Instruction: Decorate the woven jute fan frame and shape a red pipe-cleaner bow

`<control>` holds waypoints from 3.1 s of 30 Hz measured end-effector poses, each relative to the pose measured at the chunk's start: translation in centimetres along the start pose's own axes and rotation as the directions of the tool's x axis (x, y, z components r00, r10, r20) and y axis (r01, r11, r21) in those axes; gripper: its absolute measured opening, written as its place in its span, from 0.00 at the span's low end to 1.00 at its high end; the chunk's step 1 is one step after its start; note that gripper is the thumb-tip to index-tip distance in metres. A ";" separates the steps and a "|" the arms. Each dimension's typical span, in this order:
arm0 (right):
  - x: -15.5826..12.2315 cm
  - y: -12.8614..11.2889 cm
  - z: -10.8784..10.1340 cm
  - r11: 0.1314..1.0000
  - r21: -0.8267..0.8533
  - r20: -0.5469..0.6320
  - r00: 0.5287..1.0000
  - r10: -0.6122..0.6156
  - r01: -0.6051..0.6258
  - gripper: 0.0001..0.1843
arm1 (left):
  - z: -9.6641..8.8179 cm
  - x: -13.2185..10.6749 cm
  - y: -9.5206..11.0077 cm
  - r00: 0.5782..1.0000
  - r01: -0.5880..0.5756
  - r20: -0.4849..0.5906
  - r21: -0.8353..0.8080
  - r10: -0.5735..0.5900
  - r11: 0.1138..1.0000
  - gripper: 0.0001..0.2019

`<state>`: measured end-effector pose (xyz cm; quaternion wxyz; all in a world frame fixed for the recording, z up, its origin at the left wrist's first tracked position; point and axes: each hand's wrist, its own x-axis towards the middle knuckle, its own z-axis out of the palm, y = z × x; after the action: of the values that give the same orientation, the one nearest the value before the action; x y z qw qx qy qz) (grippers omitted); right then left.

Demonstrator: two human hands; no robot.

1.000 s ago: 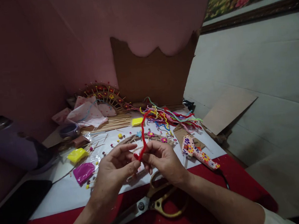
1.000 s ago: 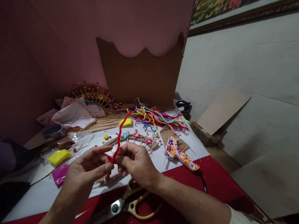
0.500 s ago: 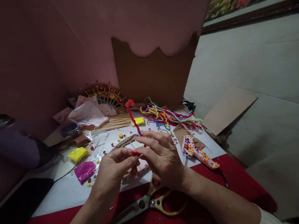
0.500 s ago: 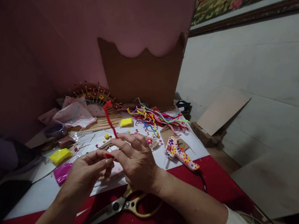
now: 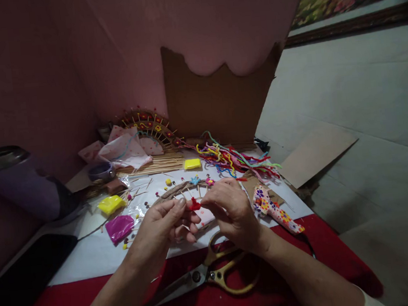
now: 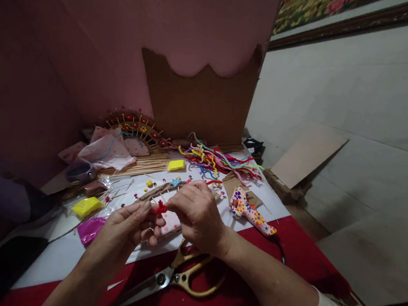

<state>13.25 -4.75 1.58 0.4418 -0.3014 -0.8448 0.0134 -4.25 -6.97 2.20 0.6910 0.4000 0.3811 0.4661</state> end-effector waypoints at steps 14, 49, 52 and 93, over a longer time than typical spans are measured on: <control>-0.5 -0.6 0.8 0.999 -0.014 -0.001 0.999 -0.038 0.038 0.05 | -0.2 0.3 -0.6 0.999 0.005 -0.042 0.063 -0.003 0.998 0.09; 0.3 -2.2 -0.8 0.640 0.593 0.322 0.872 0.368 -0.489 0.08 | 0.8 -1.1 -0.6 0.861 -0.366 -0.131 0.510 0.491 0.778 0.04; 0.5 -2.1 -0.9 0.554 0.637 0.382 0.843 0.379 -0.537 0.08 | 0.4 -1.1 -0.7 0.840 -0.423 -0.057 0.553 0.539 0.718 0.06; 5.5 -3.0 -4.6 0.847 -0.262 0.556 0.790 -0.259 0.462 0.11 | 0.6 -1.3 0.4 0.971 -0.232 0.016 0.298 0.238 0.926 0.10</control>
<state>12.91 -5.44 9.27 0.1334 -0.1976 -0.9577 -0.1613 -4.19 -8.20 2.96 0.5581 0.5376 0.4034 0.4865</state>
